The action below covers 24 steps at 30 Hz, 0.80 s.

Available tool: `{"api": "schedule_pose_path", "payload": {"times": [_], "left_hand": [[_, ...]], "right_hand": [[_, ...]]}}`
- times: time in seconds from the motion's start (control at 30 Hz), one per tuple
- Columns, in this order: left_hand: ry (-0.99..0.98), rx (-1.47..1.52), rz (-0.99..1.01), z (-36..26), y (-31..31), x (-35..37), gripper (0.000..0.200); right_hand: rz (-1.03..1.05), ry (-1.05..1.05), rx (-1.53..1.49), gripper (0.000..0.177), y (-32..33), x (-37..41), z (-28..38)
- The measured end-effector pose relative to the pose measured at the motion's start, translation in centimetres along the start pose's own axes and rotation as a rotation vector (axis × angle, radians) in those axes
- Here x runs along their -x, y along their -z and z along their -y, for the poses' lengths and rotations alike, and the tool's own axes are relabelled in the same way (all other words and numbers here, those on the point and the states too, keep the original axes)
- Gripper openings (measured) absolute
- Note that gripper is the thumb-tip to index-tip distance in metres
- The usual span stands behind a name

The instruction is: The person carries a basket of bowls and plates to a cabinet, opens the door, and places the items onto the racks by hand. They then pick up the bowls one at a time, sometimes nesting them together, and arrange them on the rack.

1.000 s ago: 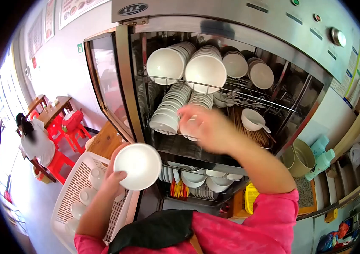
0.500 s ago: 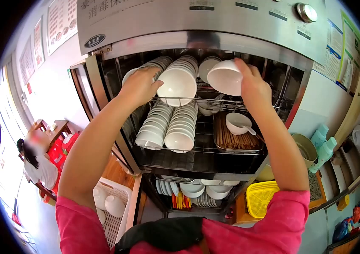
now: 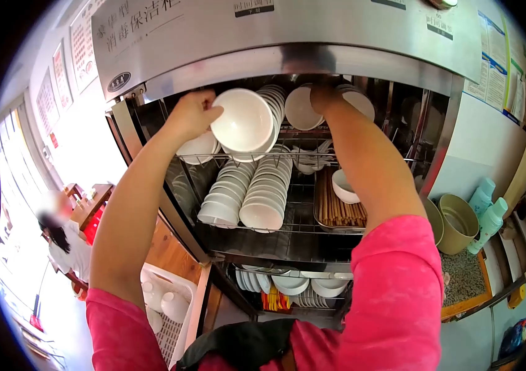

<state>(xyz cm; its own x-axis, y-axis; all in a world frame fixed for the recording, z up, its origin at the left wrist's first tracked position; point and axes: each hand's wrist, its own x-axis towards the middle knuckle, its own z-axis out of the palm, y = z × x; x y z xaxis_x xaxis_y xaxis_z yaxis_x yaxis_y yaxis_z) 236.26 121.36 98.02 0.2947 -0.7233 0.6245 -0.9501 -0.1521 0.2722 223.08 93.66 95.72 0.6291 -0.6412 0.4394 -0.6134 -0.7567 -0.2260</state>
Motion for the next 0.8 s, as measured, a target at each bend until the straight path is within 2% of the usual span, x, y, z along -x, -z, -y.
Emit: {"api": "schedule_pose_path", "payload": {"times": [0.03,0.1,0.17,0.2,0.23,0.27,0.3,0.33,0.4,0.43,0.47,0.5,0.53,0.6,0.63,0.7,0.8], "left_hand": [[0.055,0.143,0.007,0.3,0.0,0.1,0.019],[0.161,0.327,0.034,-0.8,1.2,1.2,0.015],[0.137,0.317,0.043,-1.1,1.8,2.5,0.016],[0.104,0.315,0.053,-1.3,1.9,3.1,0.016],[0.076,0.325,0.07,-1.6,1.8,3.8,0.015],[0.085,0.326,0.07,-2.1,1.7,4.8,0.015],[0.005,0.252,0.032,-2.7,1.6,5.9,0.015],[-0.074,0.177,-0.001,-3.4,1.3,7.3,0.015],[0.003,0.358,-0.075,-4.9,-0.1,11.1,0.017],[0.078,0.428,-0.146,-5.5,-1.1,13.2,0.017],[0.049,0.484,-0.285,-5.4,-2.5,15.2,0.015],[0.083,0.579,-0.328,-4.7,-3.8,16.8,0.015],[0.12,0.67,-0.368,-3.9,-5.2,18.5,0.018],[0.1,0.634,-0.475,-3.1,-7.5,21.1,0.025],[0.202,0.671,-0.434,-3.2,-7.9,22.3,0.029],[0.244,0.698,-0.479,-2.2,-8.9,23.6,0.029],[0.296,0.686,-0.536,-1.4,-9.2,24.8,0.026]], "right_hand": [[0.009,0.004,-0.004,0.034,0.6,1.2,0.7],[-0.403,0.189,0.242,0.037,2.0,4.8,3.1],[-0.226,0.399,-0.142,0.048,2.9,5.6,4.0],[0.073,0.337,-0.572,0.059,4.4,9.3,5.3],[0.189,0.332,-0.874,0.066,5.5,13.9,6.8],[0.31,0.414,-1.011,0.07,6.1,17.0,7.5],[0.373,0.387,-0.987,0.071,5.6,18.9,7.7],[0.264,0.408,-1.06,0.069,4.8,21.3,8.2],[0.006,0.431,-1.091,0.066,1.6,23.9,8.4],[0.051,0.316,-1.286,0.064,0.4,25.9,9.0],[0.099,0.19,-1.475,0.063,-0.7,27.8,10.0],[-0.126,0.338,-1.468,0.062,-4.1,28.4,10.5],[-0.192,0.35,-1.452,0.063,-6.3,29.5,11.2],[-0.223,0.198,-1.526,0.066,-9.6,31.5,13.2],[-0.201,0.197,-1.532,0.066,-11.1,32.3,13.7],[-0.223,0.147,-1.496,0.068,-13.1,33.4,14.5],[-0.214,0.222,-1.408,0.07,-14.1,34.6,15.4]]}}
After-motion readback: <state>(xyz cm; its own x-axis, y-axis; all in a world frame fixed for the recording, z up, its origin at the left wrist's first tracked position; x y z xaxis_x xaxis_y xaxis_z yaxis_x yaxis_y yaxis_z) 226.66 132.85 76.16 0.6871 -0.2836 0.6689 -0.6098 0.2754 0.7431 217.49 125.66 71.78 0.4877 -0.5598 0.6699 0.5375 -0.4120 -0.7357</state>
